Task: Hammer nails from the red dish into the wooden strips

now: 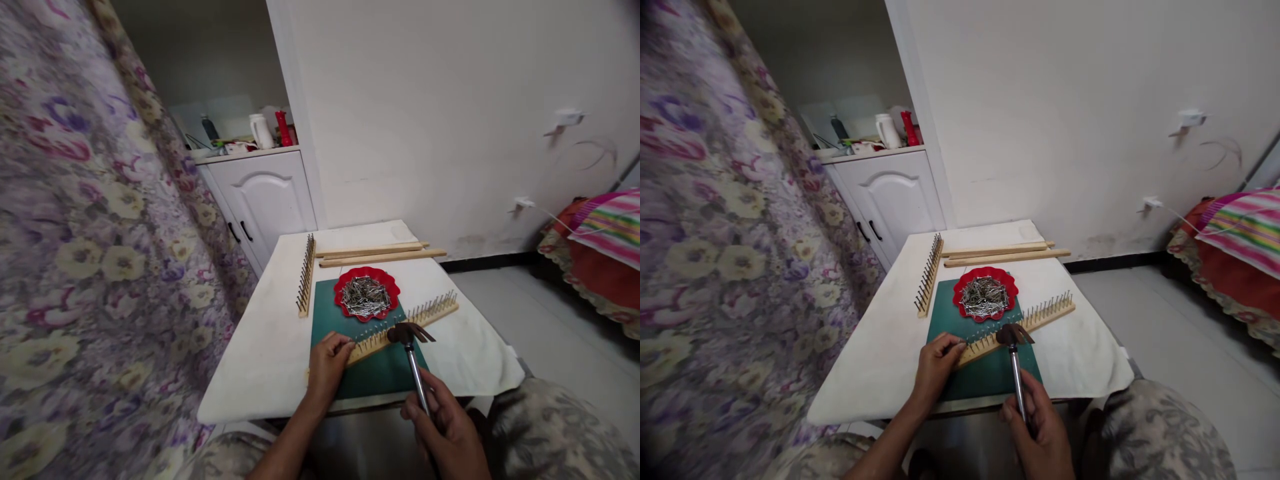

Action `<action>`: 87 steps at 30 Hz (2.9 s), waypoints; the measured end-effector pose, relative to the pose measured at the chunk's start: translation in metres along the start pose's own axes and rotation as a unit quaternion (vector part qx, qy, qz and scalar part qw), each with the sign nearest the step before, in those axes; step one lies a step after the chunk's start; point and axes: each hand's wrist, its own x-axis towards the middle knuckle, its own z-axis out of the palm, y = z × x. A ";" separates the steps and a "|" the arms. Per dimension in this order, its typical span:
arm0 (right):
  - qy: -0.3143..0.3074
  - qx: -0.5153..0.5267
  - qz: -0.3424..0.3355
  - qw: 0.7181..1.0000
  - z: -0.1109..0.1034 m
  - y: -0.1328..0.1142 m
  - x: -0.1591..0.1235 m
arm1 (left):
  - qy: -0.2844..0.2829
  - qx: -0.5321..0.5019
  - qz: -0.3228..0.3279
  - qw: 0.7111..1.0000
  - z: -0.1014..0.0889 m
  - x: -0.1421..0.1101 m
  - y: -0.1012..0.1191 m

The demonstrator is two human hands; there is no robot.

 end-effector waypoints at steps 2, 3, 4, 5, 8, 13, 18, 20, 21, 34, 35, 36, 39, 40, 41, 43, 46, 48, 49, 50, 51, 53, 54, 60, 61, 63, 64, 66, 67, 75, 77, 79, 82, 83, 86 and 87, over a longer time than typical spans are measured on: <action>-0.006 0.002 0.002 1.000 -0.001 0.000 0.000 | -0.001 0.010 0.003 1.000 0.000 0.000 0.001; -0.009 0.002 0.004 1.000 -0.001 -0.001 0.000 | -0.001 0.015 0.003 1.000 0.000 0.000 0.001; -0.009 0.000 0.006 1.000 -0.001 -0.002 0.000 | -0.001 0.019 0.004 1.000 0.000 0.000 0.002; -0.009 -0.004 0.008 1.000 -0.001 -0.003 0.000 | 0.000 0.021 0.003 1.000 0.000 0.000 0.002; -0.006 -0.018 0.011 1.000 0.000 -0.005 0.000 | 0.001 0.025 0.005 1.000 0.000 0.000 0.002; -0.018 -0.026 0.016 0.999 -0.001 -0.004 0.001 | 0.002 0.034 0.017 0.999 0.000 0.000 -0.001; -0.030 -0.012 0.017 0.999 0.000 -0.003 0.001 | -0.011 0.050 0.030 0.998 0.002 -0.001 -0.002; -0.034 -0.014 0.019 0.999 0.000 -0.006 0.001 | -0.012 0.057 0.031 0.998 0.003 -0.001 -0.003; -0.043 -0.021 0.019 0.999 0.000 -0.010 0.001 | -0.011 0.060 0.031 0.998 0.004 0.000 -0.003; -0.260 -0.149 -0.013 0.954 0.032 -0.034 0.025 | -0.006 0.075 0.021 0.997 0.007 0.001 -0.010; -0.260 -0.156 -0.014 0.953 0.033 -0.032 0.027 | -0.005 0.073 0.021 0.997 0.008 0.001 -0.011; -0.259 -0.164 -0.014 0.952 0.033 -0.031 0.027 | -0.005 0.072 0.021 0.997 0.008 0.000 -0.011; -0.257 -0.185 -0.019 0.948 0.032 -0.029 0.028 | 0.000 0.066 0.020 0.998 0.008 0.000 -0.011; -0.256 -0.187 -0.024 0.948 0.031 -0.029 0.028 | 0.001 0.064 0.020 0.998 0.008 -0.001 -0.011; -0.255 -0.185 -0.027 0.949 0.031 -0.029 0.028 | 0.001 0.060 0.019 0.998 0.008 -0.001 -0.011; -0.255 -0.180 -0.032 0.949 0.030 -0.029 0.028 | -0.003 0.055 0.018 0.998 0.008 -0.001 -0.010; -0.257 -0.190 -0.026 0.947 0.030 -0.028 0.028 | -0.009 0.053 0.012 0.998 0.008 0.000 -0.009; -0.260 -0.195 -0.025 0.945 0.029 -0.027 0.029 | -0.010 0.054 0.005 0.998 0.008 0.000 -0.009; -0.261 -0.195 -0.028 0.945 0.029 -0.027 0.029 | -0.010 0.054 0.002 0.998 0.008 0.000 -0.009; -0.259 -0.194 -0.032 0.945 0.029 -0.026 0.030 | -0.009 0.054 0.000 0.999 0.008 0.000 -0.009; -0.257 -0.196 -0.036 0.946 0.029 -0.026 0.030 | -0.009 0.053 0.000 0.999 0.008 0.000 -0.008; -0.254 -0.204 -0.040 0.945 0.029 -0.025 0.030 | -0.007 0.052 0.004 0.999 0.007 0.000 -0.008; -0.254 -0.206 -0.038 0.944 0.029 -0.025 0.031 | -0.006 0.051 0.005 0.999 0.007 0.000 -0.007; -0.255 -0.178 -0.023 0.950 0.028 -0.032 0.026 | -0.012 0.039 -0.002 0.999 0.006 -0.001 -0.006; -0.251 -0.173 -0.023 0.952 0.028 -0.033 0.025 | -0.013 0.036 -0.003 0.999 0.006 -0.001 -0.006; -0.242 -0.167 -0.026 0.955 0.026 -0.036 0.023 | -0.012 0.029 -0.002 1.000 0.006 -0.002 -0.006; -0.239 -0.166 -0.027 0.956 0.026 -0.037 0.022 | -0.011 0.025 -0.002 1.000 0.005 -0.002 -0.006; -0.236 -0.167 -0.027 0.957 0.026 -0.038 0.022 | -0.010 0.016 0.002 1.000 0.005 -0.003 -0.007; -0.236 -0.167 -0.023 0.957 0.027 -0.038 0.022 | -0.010 0.012 0.004 1.000 0.005 -0.003 -0.007; -0.254 -0.187 -0.027 0.949 0.033 -0.031 0.025 | -0.005 0.027 0.014 1.000 0.006 -0.001 -0.011; -0.257 -0.196 -0.026 0.946 0.033 -0.028 0.026 | -0.004 0.026 0.015 1.000 0.007 -0.001 -0.012; -0.255 -0.196 -0.023 0.947 0.033 -0.027 0.026 | -0.006 0.024 0.017 1.000 0.007 0.000 -0.013; -0.249 -0.179 -0.019 0.952 0.032 -0.028 0.023 | -0.012 0.033 0.014 0.999 0.007 0.000 -0.013; -0.249 -0.172 -0.018 0.953 0.031 -0.028 0.021 | -0.015 0.040 0.012 0.999 0.006 0.000 -0.013; -0.254 -0.153 -0.014 0.955 0.028 -0.031 0.020 | -0.025 0.053 0.010 0.998 0.004 -0.001 -0.010; -0.255 -0.147 -0.011 0.956 0.025 -0.032 0.021 | -0.033 0.053 0.011 0.998 0.002 -0.001 -0.009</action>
